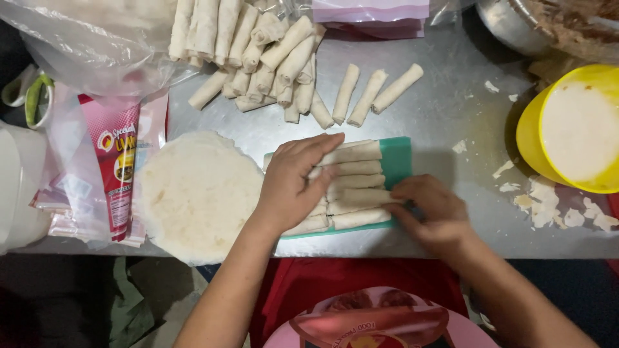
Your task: Preparing spring rolls by rolling filling into wrappers and then carefully arranging them into plastic bags for packaging.
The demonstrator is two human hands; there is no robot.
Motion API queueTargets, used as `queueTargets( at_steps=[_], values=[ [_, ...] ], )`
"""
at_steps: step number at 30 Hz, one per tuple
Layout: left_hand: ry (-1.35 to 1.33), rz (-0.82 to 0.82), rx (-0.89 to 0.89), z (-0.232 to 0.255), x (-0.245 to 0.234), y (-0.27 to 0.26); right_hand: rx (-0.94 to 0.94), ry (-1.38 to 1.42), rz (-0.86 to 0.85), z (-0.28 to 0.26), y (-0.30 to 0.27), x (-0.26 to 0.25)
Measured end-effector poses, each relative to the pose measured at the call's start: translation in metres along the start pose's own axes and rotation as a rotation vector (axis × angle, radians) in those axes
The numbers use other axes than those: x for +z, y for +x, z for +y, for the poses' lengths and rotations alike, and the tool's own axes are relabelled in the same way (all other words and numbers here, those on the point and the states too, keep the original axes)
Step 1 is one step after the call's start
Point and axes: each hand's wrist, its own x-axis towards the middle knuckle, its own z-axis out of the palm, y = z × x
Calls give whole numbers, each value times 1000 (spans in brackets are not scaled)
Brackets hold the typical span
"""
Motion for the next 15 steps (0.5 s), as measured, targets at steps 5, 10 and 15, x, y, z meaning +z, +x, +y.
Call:
queueTargets(
  at_steps=[5,10,15],
  values=[
    [252,-163,108,21,-5,5,-248,-137,-4,-9,9,23],
    [282,-180,103,17,-5,5,-245,48,-204,18,54,-2],
    [292,-182,87,16,-3,5,-168,-403,-205,59,134,-28]
  ],
)
